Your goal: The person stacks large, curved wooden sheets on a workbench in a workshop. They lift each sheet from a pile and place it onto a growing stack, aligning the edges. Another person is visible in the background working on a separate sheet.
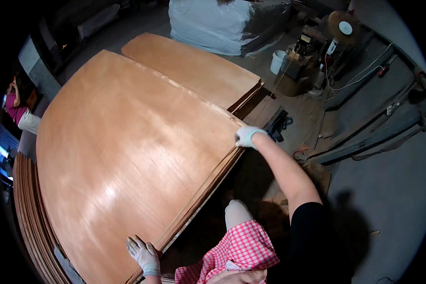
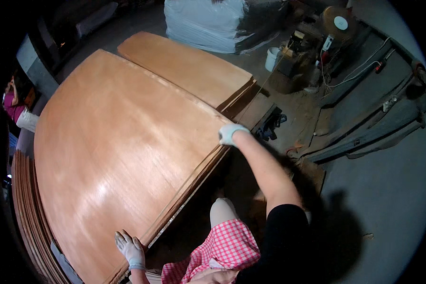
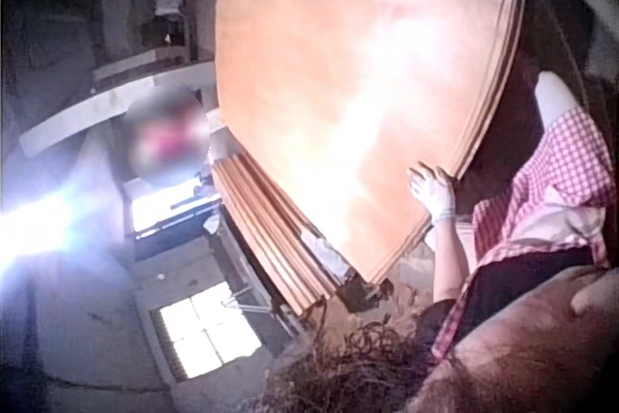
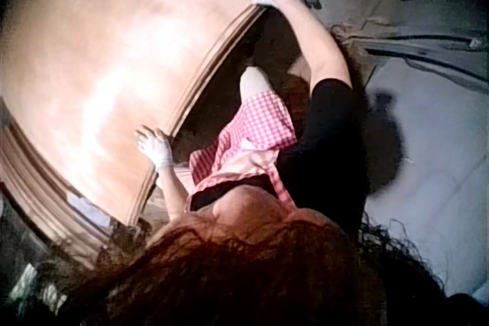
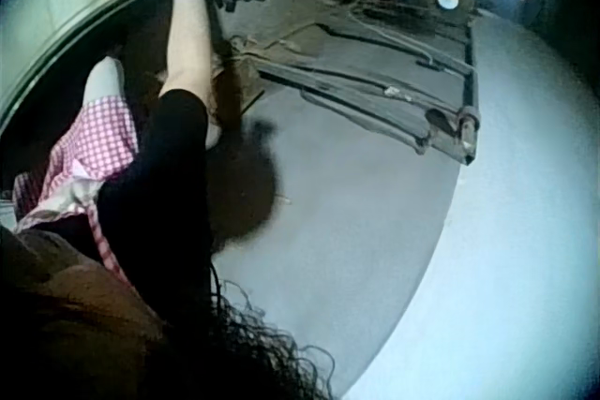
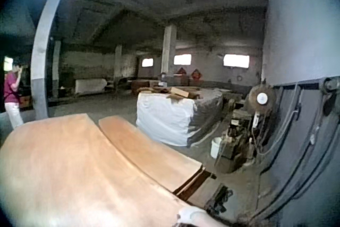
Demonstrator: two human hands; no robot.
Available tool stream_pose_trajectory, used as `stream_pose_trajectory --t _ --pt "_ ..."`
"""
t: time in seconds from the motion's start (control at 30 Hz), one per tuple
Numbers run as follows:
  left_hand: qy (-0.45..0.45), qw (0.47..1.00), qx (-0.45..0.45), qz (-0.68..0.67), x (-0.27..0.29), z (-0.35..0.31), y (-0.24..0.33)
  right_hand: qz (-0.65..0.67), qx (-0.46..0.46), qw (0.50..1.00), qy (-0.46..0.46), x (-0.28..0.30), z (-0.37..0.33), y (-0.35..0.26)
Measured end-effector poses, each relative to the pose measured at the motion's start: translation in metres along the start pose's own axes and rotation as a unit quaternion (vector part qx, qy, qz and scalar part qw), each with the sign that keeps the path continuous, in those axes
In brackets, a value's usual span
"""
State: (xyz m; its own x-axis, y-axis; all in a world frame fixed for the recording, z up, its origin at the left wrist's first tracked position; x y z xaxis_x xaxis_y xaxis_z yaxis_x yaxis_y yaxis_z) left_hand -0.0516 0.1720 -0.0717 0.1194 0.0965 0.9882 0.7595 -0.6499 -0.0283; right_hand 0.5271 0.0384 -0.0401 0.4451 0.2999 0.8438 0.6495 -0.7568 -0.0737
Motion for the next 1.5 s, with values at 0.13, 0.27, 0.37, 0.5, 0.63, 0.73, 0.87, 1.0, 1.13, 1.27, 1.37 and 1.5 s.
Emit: stream_pose_trajectory --t 0.13,0.27,0.37,0.5,0.63,0.73,0.87,1.0,1.13,1.27,1.37,1.5 --pt "-0.014 1.000 0.001 -0.003 -0.001 0.003 0.003 0.020 -0.041 0.999 0.006 0.016 0.020 0.038" --pt "-0.007 1.000 -0.003 0.000 -0.007 0.002 -0.002 0.005 -0.068 0.997 0.029 0.017 0.033 0.053" --pt "-0.005 1.000 -0.003 0.006 -0.007 0.000 -0.004 0.001 -0.086 0.996 0.031 0.012 0.039 0.051" --pt "-0.007 1.000 -0.004 0.002 -0.004 0.006 0.002 0.086 -0.110 0.989 0.045 -0.006 0.052 0.071" --pt "0.004 1.000 0.007 0.011 0.000 -0.005 -0.004 0.349 -0.275 0.875 0.194 -0.035 0.034 0.102" --pt "0.021 0.999 -0.026 -0.014 -0.008 0.014 0.012 0.451 -0.240 0.798 0.319 -0.080 0.013 0.163" --pt "0.024 1.000 -0.003 0.004 -0.001 -0.007 -0.006 0.451 -0.102 0.828 0.316 -0.111 -0.048 0.059" --pt "0.021 1.000 -0.007 -0.005 -0.001 0.000 0.000 0.196 0.188 0.893 0.358 -0.101 -0.118 -0.062" --pt "0.030 0.999 -0.015 -0.003 -0.005 0.003 0.002 -0.012 0.343 0.890 0.300 -0.124 -0.128 -0.120" --pt "0.024 1.000 -0.007 0.000 -0.002 0.000 0.002 -0.016 0.181 0.884 0.430 -0.069 -0.078 -0.028" --pt "0.034 0.999 -0.018 -0.006 -0.002 0.004 0.006 -0.045 -0.080 0.937 0.338 -0.033 -0.024 0.059" --pt "0.052 0.999 -0.004 -0.013 -0.003 -0.003 -0.005 0.036 -0.131 0.909 0.394 -0.021 -0.038 0.026"
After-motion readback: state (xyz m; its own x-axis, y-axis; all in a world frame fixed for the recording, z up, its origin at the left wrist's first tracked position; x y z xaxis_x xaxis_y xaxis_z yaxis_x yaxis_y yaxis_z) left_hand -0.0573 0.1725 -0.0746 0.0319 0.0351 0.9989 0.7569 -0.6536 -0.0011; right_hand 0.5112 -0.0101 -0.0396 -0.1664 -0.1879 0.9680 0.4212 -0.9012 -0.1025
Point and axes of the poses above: each hand's wrist, its own z-axis towards the middle knuckle, its own x-axis out of the back of the hand, y = z × x, the point moved 6 cm from there along z, towards the middle knuckle, and after that the axes turned 14 degrees about -x, right-handed, at the moved point
